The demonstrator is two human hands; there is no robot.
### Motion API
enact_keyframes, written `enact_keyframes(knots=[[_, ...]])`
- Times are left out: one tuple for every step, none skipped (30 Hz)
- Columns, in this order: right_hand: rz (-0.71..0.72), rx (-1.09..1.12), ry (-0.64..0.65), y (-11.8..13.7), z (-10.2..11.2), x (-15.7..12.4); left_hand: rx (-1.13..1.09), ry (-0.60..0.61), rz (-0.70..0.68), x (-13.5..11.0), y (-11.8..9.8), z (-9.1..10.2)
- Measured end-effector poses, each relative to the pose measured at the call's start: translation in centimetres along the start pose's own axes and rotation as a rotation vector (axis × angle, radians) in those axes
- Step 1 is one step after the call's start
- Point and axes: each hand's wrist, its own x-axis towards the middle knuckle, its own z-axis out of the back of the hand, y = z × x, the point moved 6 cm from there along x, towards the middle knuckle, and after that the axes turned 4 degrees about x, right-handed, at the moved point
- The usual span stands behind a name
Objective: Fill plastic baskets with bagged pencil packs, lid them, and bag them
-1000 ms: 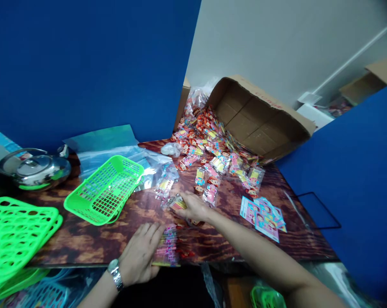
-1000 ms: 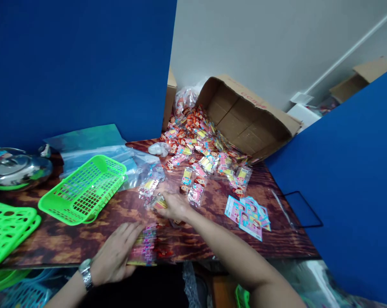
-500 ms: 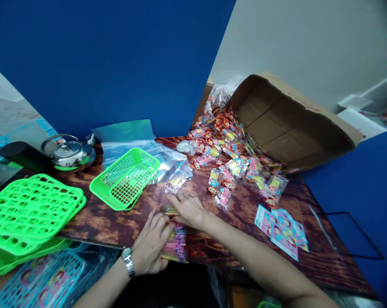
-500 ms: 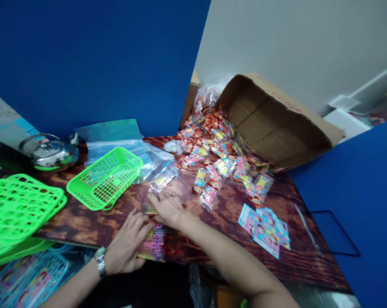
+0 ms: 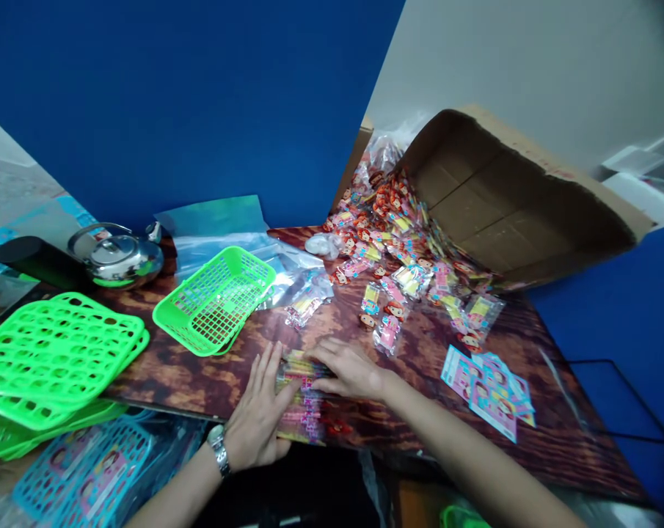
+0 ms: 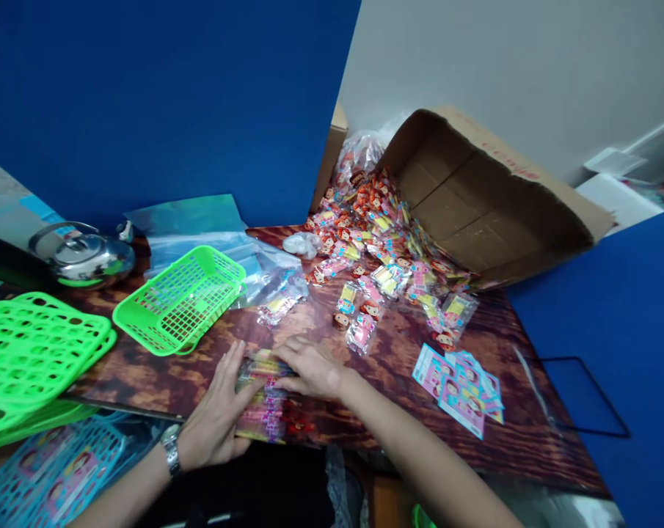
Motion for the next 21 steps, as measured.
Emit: enact_keyframes(knots=[[0.008, 0.017, -0.013, 0.1, 0.0, -0.1, -0.011, 0.010, 0.002, 0.0, 0.0, 0.0], [0.004, 0.035, -0.028, 0.1, 0.1, -0.1, -0.017, 0.020, 0.002, 0.0, 0.0, -0.1], [-0.008, 0.052, -0.043, 0.0, 0.1, -0.1, -0.020, 0.031, 0.000, 0.1, 0.0, -0.2], [-0.023, 0.065, -0.058, -0.2, 0.1, -0.1, -0.021, 0.038, -0.002, 0.0, 0.0, -0.3], [-0.035, 0.076, -0.072, -0.3, 0.2, -0.1, -0.020, 0.041, -0.003, 0.0, 0.0, -0.3], [-0.041, 0.084, -0.079, -0.4, 0.2, -0.1, -0.020, 0.041, -0.002, 0.0, 0.1, -0.4], [-0.044, 0.089, -0.083, -0.5, 0.2, 0.0, -0.019, 0.039, 0.000, 0.0, 0.1, -0.4], [-0.046, 0.091, -0.081, -0.6, 0.1, 0.0, -0.017, 0.034, 0.001, 0.0, 0.1, -0.4], [-0.051, 0.090, -0.075, -0.7, 0.1, -0.1, -0.015, 0.030, 0.000, 0.0, 0.1, -0.4], [-0.059, 0.087, -0.067, -0.7, 0.1, -0.1, -0.014, 0.026, -0.003, 0.0, 0.1, -0.4], [-0.068, 0.080, -0.057, -0.8, 0.0, -0.2, -0.015, 0.025, -0.006, -0.1, 0.1, -0.4], [-0.077, 0.070, -0.050, -0.9, 0.0, -0.4, -0.019, 0.025, -0.009, -0.1, 0.1, -0.4], [-0.086, 0.058, -0.046, -1.0, 0.0, -0.5, -0.027, 0.027, -0.012, -0.1, 0.1, -0.5], [-0.093, 0.044, -0.042, -1.0, 0.0, -0.7, -0.036, 0.028, -0.014, -0.1, 0.2, -0.5], [-0.096, 0.031, -0.039, -1.1, -0.1, -0.7, -0.044, 0.029, -0.015, -0.1, 0.2, -0.6], [-0.092, 0.021, -0.036, -1.2, -0.2, -0.8, -0.048, 0.026, -0.014, -0.1, 0.2, -0.6], [-0.081, 0.012, -0.032, -1.2, -0.3, -0.7, -0.048, 0.023, -0.014, 0.0, 0.2, -0.5], [-0.064, 0.005, -0.028, -1.2, -0.4, -0.5, -0.044, 0.018, -0.013, 0.1, 0.2, -0.4], [-0.044, -0.002, -0.025, -1.1, -0.5, -0.1, -0.034, 0.013, -0.012, 0.2, 0.2, -0.3], [-0.025, -0.010, -0.027, -1.1, -0.6, 0.3, -0.024, 0.008, -0.010, 0.4, 0.1, -0.2], [-0.009, -0.020, -0.029, -1.0, -0.7, 0.7, -0.014, 0.003, -0.008, 0.6, 0.1, 0.0]])
